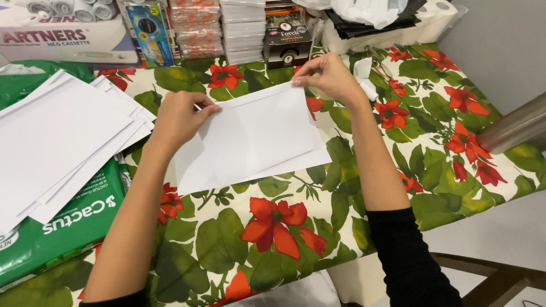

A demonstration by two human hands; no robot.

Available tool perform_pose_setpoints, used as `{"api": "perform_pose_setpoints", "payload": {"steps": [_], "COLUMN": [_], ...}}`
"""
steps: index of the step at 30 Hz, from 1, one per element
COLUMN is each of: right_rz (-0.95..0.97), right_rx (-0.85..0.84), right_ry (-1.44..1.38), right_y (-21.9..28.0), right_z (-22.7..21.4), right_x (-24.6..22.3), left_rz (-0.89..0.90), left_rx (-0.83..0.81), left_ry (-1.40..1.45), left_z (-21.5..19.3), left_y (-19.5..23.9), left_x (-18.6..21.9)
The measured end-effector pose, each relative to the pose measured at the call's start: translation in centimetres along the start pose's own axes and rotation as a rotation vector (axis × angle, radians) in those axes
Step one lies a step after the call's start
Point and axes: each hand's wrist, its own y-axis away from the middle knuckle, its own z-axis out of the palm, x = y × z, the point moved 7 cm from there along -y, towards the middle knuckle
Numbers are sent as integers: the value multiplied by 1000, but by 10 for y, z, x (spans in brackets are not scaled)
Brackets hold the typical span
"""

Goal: Folding sheets of white paper and securing the folds with clear tape using a dispenser and scissors.

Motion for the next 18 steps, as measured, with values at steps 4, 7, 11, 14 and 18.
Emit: {"api": "perform_pose_setpoints", "payload": {"steps": [4,7,11,14,18], "right_rz": [4,-22,-8,26,61], "right_rx": [20,0,-13,-2,4], "right_ry": [-18,-30,-2,33,-10], "right_y": [-1,-2,-3,-4,-4], "right_z": [-7,-7,-5,-2,-2], "right_x": [9,12,12,15,20], "left_rz": [25,-33,-139,-144,-92], "left_rx": [50,64,151,200,84], "left_ry": [97,234,382,420,436], "left_z": [-6,-8,-13,-14,-7], "left_y": [0,-1,1,2,-3], "left_x": [-5,-10,-23,-28,-32]}}
